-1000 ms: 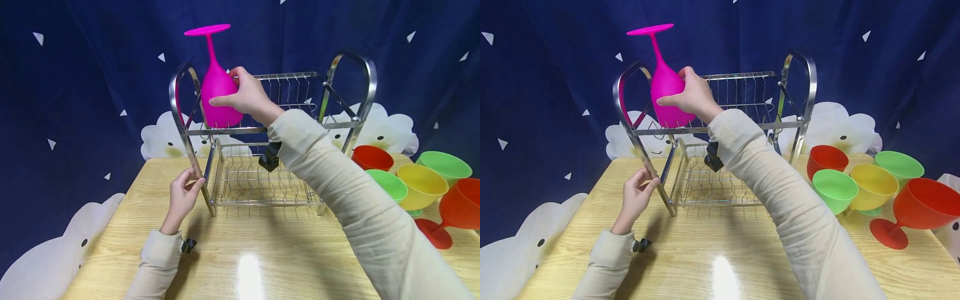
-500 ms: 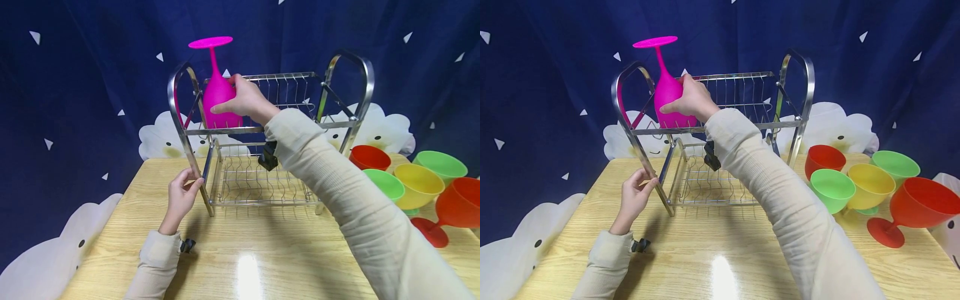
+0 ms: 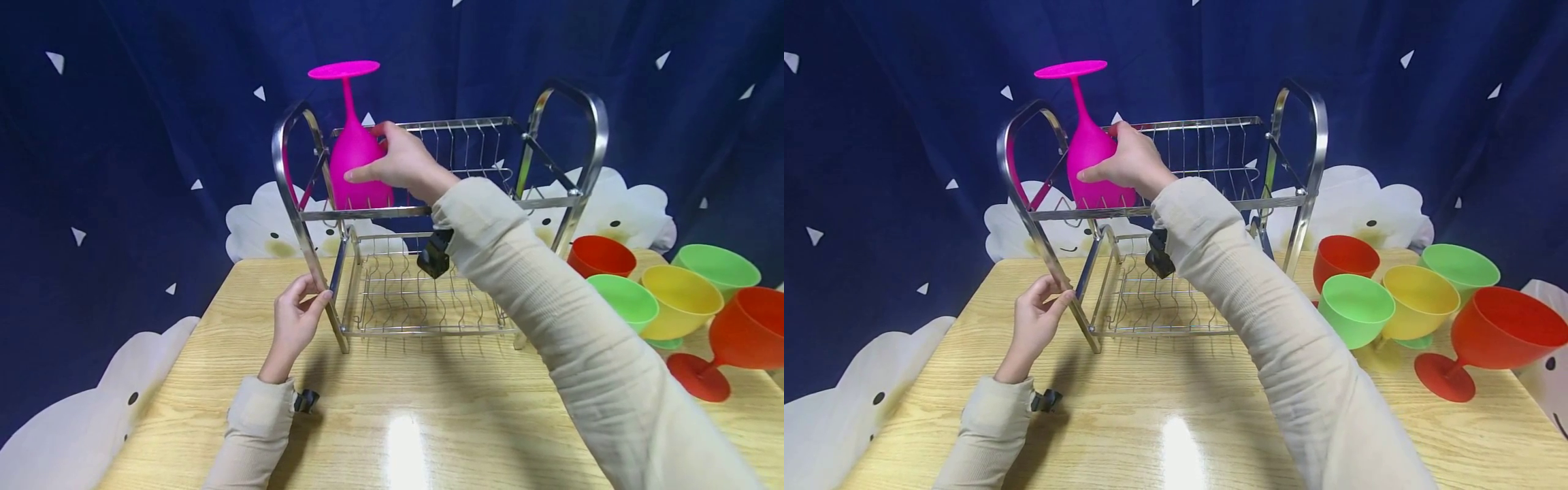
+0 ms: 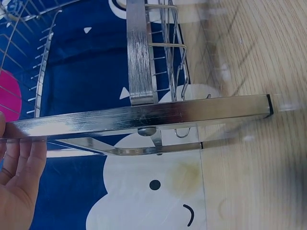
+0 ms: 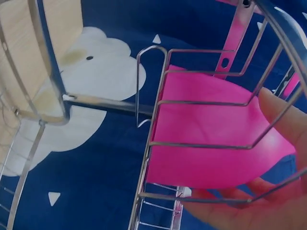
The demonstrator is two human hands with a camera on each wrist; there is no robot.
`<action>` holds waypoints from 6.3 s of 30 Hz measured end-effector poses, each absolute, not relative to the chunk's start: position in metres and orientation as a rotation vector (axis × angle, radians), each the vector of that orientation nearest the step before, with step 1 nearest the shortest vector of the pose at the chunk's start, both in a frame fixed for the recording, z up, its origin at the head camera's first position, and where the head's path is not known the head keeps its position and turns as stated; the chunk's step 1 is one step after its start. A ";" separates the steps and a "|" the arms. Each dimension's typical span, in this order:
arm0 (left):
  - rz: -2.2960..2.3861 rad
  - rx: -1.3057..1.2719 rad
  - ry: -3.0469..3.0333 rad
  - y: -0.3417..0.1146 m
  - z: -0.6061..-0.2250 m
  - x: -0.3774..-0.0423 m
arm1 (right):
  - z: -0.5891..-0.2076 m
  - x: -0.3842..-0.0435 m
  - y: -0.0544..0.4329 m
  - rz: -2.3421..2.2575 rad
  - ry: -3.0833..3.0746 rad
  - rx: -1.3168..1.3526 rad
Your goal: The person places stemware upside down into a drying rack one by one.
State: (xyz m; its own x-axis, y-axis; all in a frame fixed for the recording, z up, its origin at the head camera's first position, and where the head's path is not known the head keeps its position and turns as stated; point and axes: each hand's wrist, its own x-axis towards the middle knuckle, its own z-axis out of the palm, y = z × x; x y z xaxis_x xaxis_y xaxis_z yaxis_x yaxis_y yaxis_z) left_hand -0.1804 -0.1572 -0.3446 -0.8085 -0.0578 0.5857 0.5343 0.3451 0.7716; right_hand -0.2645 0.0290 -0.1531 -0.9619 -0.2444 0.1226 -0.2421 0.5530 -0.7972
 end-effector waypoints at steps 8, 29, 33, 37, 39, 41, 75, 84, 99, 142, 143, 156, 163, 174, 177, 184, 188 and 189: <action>-1.533 -0.434 -2.056 -0.164 -0.366 -0.195 | -0.151 -0.258 0.034 -1.379 2.836 -0.364; -1.509 -0.429 -2.083 -0.156 -0.342 -0.178 | -0.149 -0.224 0.064 -1.526 2.809 -0.615; -1.508 -0.433 -2.076 -0.156 -0.343 -0.179 | -0.150 -0.217 0.071 -1.538 2.806 -0.663; -1.497 -0.440 -2.083 -0.155 -0.343 -0.179 | -0.151 -0.211 0.079 -1.569 2.789 -0.691; -1.503 -0.443 -2.084 -0.155 -0.343 -0.179 | -0.151 -0.208 0.083 -1.600 2.776 -0.711; -1.510 -0.441 -2.087 -0.155 -0.343 -0.180 | -0.151 -0.203 0.087 -1.611 2.769 -0.733; -1.526 -0.485 -2.023 -0.167 -0.370 -0.198 | -0.197 -0.130 0.156 -1.641 2.738 -0.998; -1.509 -0.480 -2.039 -0.162 -0.359 -0.190 | -0.215 -0.121 0.185 -1.587 2.818 -1.002; -1.528 -0.496 -2.016 -0.161 -0.360 -0.191 | -0.254 -0.118 0.244 -1.575 3.033 -0.849; -1.542 -0.462 -2.035 -0.157 -0.349 -0.182 | -0.362 -0.102 0.319 -1.700 3.318 0.383; -1.542 -0.460 -2.037 -0.157 -0.349 -0.182 | -0.363 -0.101 0.317 -1.688 3.328 0.438; -1.553 -0.463 -2.028 -0.162 -0.359 -0.191 | -0.380 -0.094 0.306 -1.683 3.355 0.626; -1.552 -0.436 -2.039 -0.163 -0.361 -0.192 | -0.395 -0.099 0.304 -1.508 3.286 0.529; -1.550 -0.478 -2.025 -0.160 -0.356 -0.188 | -0.404 -0.110 0.297 -1.575 3.120 0.657; -1.557 -0.468 -2.022 -0.164 -0.366 -0.195 | -0.410 -0.114 0.298 -1.568 3.115 0.685; -1.540 -0.491 -2.019 -0.163 -0.365 -0.193 | -0.432 -0.127 0.310 -1.552 3.149 0.752; -1.538 -0.483 -2.028 -0.161 -0.359 -0.189 | -0.431 -0.128 0.307 -1.599 3.151 0.778; -1.529 -0.485 -2.031 -0.161 -0.360 -0.189 | -0.429 -0.127 0.305 -1.618 3.142 0.799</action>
